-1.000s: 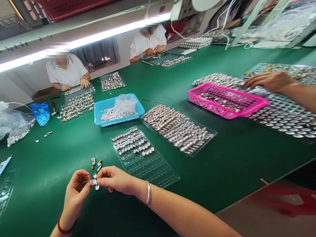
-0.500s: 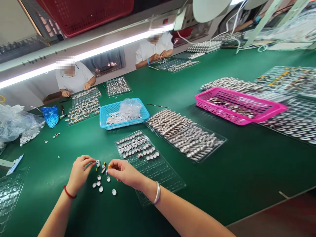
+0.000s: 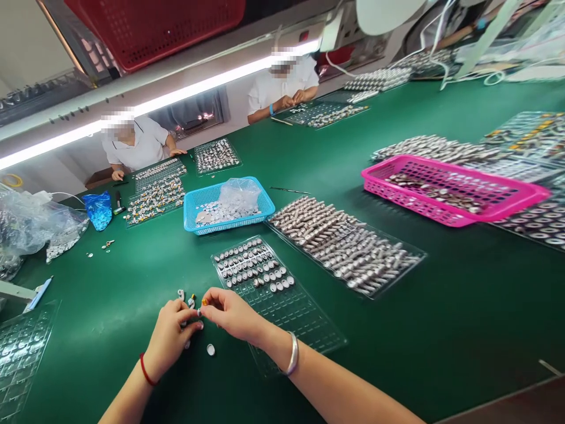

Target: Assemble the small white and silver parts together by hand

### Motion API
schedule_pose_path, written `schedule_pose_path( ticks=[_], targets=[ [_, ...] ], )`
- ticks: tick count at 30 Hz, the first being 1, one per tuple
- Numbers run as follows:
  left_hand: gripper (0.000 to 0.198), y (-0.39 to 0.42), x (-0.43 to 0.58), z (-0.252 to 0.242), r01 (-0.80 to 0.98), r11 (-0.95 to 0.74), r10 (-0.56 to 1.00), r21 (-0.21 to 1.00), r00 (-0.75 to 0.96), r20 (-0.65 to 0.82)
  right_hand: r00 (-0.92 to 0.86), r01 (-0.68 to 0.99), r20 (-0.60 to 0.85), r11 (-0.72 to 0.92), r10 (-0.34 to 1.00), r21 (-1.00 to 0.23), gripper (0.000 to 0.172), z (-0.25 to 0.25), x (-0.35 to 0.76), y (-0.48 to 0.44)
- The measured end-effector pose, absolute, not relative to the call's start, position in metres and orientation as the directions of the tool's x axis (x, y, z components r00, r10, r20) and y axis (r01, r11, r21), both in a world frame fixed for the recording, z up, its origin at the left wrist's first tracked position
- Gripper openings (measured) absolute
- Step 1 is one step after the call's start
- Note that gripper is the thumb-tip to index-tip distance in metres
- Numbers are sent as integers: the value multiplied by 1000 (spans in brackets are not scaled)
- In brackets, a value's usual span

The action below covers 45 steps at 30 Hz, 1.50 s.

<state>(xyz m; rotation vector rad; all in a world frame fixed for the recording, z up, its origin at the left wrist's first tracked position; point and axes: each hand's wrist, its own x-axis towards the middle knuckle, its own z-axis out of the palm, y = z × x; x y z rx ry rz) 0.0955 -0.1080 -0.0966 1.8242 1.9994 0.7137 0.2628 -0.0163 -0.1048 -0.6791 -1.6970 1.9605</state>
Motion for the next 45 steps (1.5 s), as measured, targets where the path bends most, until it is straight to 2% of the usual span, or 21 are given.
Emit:
schedule_pose_path(
  ticks=[6,11,17,24,29,32,45],
  targets=[
    [9,-117,106,-94,668,72,970,740,-220,103,-745,-29,-5,-39,667,-999,24,-102,261,-27],
    [30,-125,104,-90,377,82,965,922,-263,21,-651,-24,99,110,753,-994,18,-82,261,-48],
    [30,-125,104,-91,179,72,955,981,-296,-16,-569,-105,111,62,815,-993,19,-84,261,-52],
    [22,-125,105,-97,200,22,925,980,-376,56,-600,-103,332,341,728,-935,11,-93,271,-53],
    [19,-125,103,-101,275,-18,914,961,-384,127,-574,-68,519,595,633,-801,12,-97,271,-55],
    [17,-126,102,-101,324,-37,909,945,-381,167,-568,-53,593,694,570,-718,11,-100,271,-54],
    [14,-127,101,-99,388,-61,900,920,-378,219,-598,-99,626,729,500,-677,13,-100,270,-53]
  ],
)
